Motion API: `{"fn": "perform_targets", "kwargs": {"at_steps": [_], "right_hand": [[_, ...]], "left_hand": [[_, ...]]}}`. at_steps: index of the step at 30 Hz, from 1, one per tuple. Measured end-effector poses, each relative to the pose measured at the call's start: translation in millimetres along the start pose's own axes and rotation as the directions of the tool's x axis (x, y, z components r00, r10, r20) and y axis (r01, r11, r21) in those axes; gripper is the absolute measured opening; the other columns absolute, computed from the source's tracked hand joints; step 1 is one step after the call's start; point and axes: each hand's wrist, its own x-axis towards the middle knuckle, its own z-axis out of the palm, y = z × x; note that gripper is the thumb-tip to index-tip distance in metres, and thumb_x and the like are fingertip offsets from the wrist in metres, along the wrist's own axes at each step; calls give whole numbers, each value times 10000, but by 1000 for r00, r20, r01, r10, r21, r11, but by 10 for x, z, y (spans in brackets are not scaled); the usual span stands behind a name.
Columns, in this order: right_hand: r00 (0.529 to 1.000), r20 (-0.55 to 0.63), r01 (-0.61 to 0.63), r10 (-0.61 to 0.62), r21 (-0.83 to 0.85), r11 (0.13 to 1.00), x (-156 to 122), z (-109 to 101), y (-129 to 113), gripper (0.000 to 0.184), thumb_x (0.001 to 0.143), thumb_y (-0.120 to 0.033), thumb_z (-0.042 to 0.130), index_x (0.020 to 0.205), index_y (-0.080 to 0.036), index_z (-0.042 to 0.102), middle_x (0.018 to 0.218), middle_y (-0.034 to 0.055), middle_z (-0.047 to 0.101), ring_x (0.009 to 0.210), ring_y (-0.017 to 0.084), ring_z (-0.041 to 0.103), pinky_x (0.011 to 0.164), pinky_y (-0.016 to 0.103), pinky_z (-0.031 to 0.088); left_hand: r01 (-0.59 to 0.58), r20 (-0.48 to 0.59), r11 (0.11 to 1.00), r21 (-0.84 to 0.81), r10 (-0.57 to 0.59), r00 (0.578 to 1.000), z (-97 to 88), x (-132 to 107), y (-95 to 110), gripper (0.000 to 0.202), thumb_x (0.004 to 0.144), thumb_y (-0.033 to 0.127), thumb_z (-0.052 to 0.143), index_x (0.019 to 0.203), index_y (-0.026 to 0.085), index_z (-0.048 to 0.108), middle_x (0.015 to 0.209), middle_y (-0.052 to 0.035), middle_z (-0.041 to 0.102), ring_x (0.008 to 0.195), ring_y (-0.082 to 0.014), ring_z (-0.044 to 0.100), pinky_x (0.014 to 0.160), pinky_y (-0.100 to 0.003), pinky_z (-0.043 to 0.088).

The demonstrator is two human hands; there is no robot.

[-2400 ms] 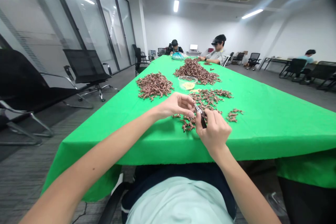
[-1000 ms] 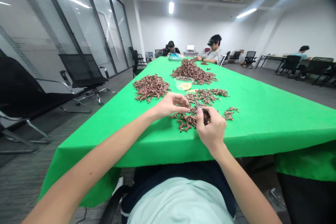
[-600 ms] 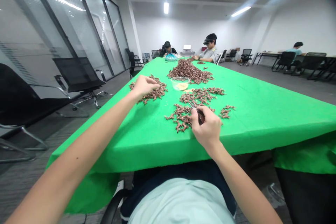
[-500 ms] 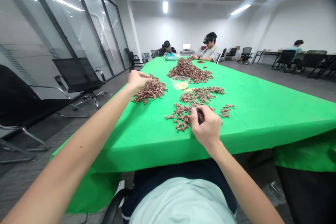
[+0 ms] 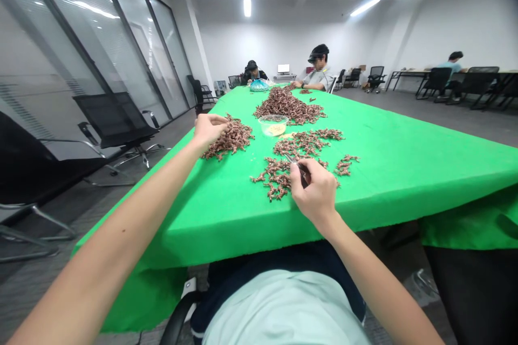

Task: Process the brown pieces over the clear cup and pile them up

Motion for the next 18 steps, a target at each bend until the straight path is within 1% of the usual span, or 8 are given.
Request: {"fn": "perform_targets", "kwargs": {"at_steps": [2,4,6,7,9,12,15,18], "right_hand": [[1000,7,-17,17,44,999,5,-14,5,284,969,-412,520,827,-191,630,680,14,627,568,133,532,571,265,368],[999,20,-47,45,103,994,11,-30,20,296,978,-411,515,810,-191,620,634,-4,595,540,125,506,563,263,363],[997,35,-79,74,154,985,18,-42,39,315,987,-409,507,774,-194,594,599,-19,564,521,118,481,553,262,350],[995,43,-94,88,173,980,21,-46,48,325,988,-410,508,755,-195,579,591,-22,554,518,115,472,550,262,343],[992,56,-123,114,204,971,30,-51,62,343,988,-417,512,730,-196,558,580,-26,535,515,112,454,546,264,332],[987,80,-158,143,253,954,41,-53,68,349,988,-425,514,730,-194,557,585,-27,522,526,111,439,549,263,328],[983,97,-179,157,288,941,46,-54,63,345,988,-425,513,739,-191,567,592,-23,518,539,112,435,550,262,322],[982,102,-182,159,298,937,43,-50,59,338,985,-424,515,745,-193,575,593,-22,519,540,114,432,549,266,317]], "left_hand": [[-91,13,994,65,90,996,73,-112,115,304,752,315,760,982,116,740,890,-82,744,791,-175,648,770,-311,494],[-173,166,977,127,151,974,189,-259,283,325,750,384,766,956,133,767,839,-84,746,734,-183,642,703,-306,483],[-255,385,957,141,184,904,329,-429,473,354,764,455,752,926,142,782,805,-86,743,696,-189,638,662,-302,468],[-302,482,942,146,199,853,402,-516,561,364,768,481,747,905,146,787,805,-88,742,703,-193,639,657,-299,460],[-418,587,893,167,251,770,542,-671,701,362,751,501,763,876,163,793,844,-85,744,727,-195,636,667,-294,444],[-517,625,828,216,290,725,702,-816,780,403,765,517,746,978,177,786,907,-77,732,769,-203,630,702,-299,441],[-578,667,784,226,307,678,776,-850,721,416,824,490,699,1121,206,764,1012,-77,712,853,-206,633,779,-307,459],[-586,668,775,236,309,677,788,-831,605,408,865,491,662,1173,243,760,1051,-80,704,870,-204,635,801,-313,472]]}}
